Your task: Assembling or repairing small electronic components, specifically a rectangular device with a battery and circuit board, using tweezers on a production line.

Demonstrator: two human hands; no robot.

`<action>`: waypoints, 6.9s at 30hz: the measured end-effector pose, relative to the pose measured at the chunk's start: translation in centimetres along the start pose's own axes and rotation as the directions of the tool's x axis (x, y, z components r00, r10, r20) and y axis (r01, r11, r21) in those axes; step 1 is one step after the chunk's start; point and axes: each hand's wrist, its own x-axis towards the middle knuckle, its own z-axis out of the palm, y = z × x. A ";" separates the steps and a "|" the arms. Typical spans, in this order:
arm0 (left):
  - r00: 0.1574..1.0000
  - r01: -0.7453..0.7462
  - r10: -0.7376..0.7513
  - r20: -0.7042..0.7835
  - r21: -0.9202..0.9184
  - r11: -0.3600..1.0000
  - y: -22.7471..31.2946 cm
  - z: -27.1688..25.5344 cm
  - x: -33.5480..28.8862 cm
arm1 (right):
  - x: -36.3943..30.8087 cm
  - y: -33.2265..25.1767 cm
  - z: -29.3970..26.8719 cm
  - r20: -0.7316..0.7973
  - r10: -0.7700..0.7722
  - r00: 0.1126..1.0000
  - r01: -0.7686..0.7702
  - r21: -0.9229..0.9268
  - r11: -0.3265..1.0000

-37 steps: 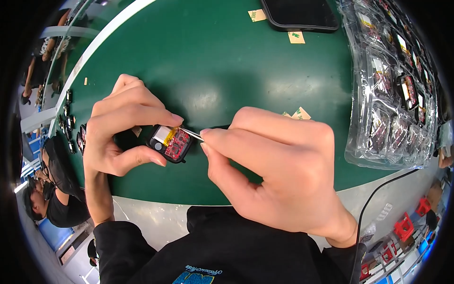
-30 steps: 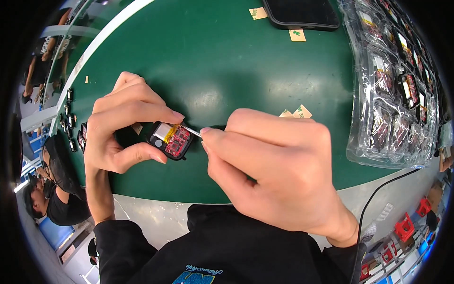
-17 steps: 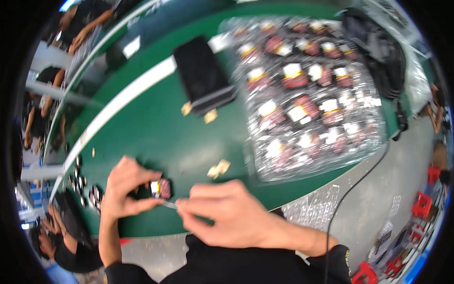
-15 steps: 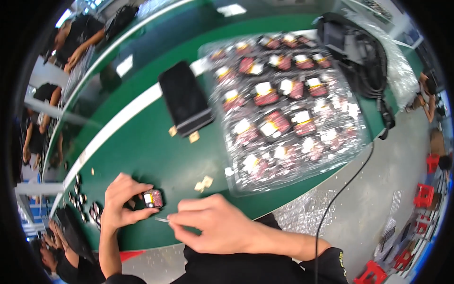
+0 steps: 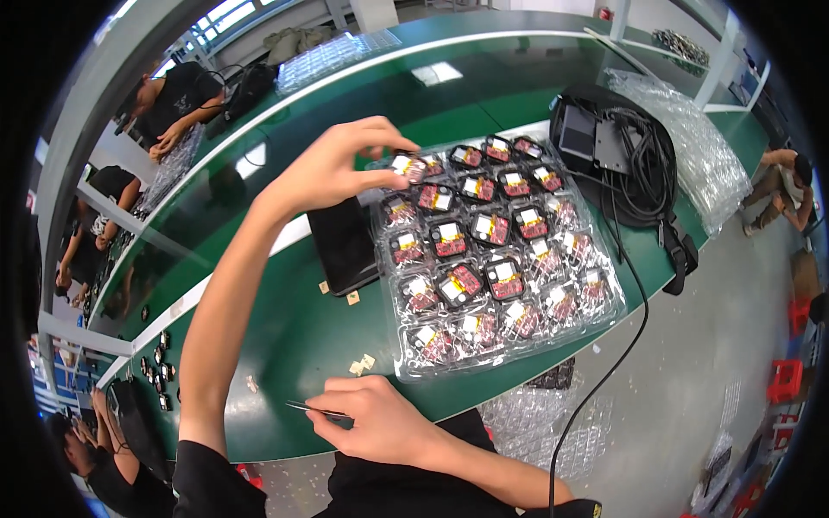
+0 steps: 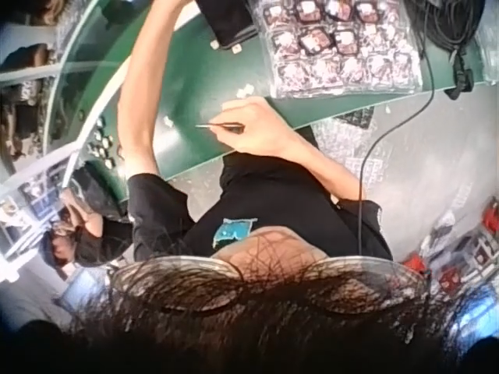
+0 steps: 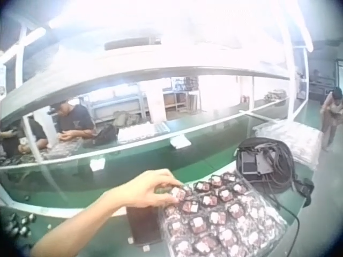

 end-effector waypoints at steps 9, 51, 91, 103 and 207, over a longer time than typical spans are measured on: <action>0.967 -0.001 0.031 -0.252 0.118 0.993 0.8 0.9 -7.7 | 0.1 -1.3 0.3 -0.071 0.012 0.997 -0.021 -0.129 0.991; 0.574 0.759 -0.556 -0.601 0.136 0.636 7.8 -2.9 -46.1 | 1.2 -0.5 1.7 -0.093 0.040 0.995 -0.068 -0.325 0.943; 0.967 0.253 -0.249 -0.061 0.064 0.965 8.4 3.3 -30.5 | 1.6 -0.8 0.3 -0.131 0.075 0.989 -0.103 -0.220 0.970; 0.946 0.311 -0.308 -0.100 0.019 0.950 9.1 3.6 -30.4 | 1.9 -0.7 0.4 -0.113 0.069 0.991 -0.097 -0.265 0.959; 0.726 0.671 -0.521 -0.449 0.627 0.396 -6.6 -8.0 -30.6 | 0.6 -1.1 0.6 0.051 -0.064 0.997 0.067 -0.068 0.995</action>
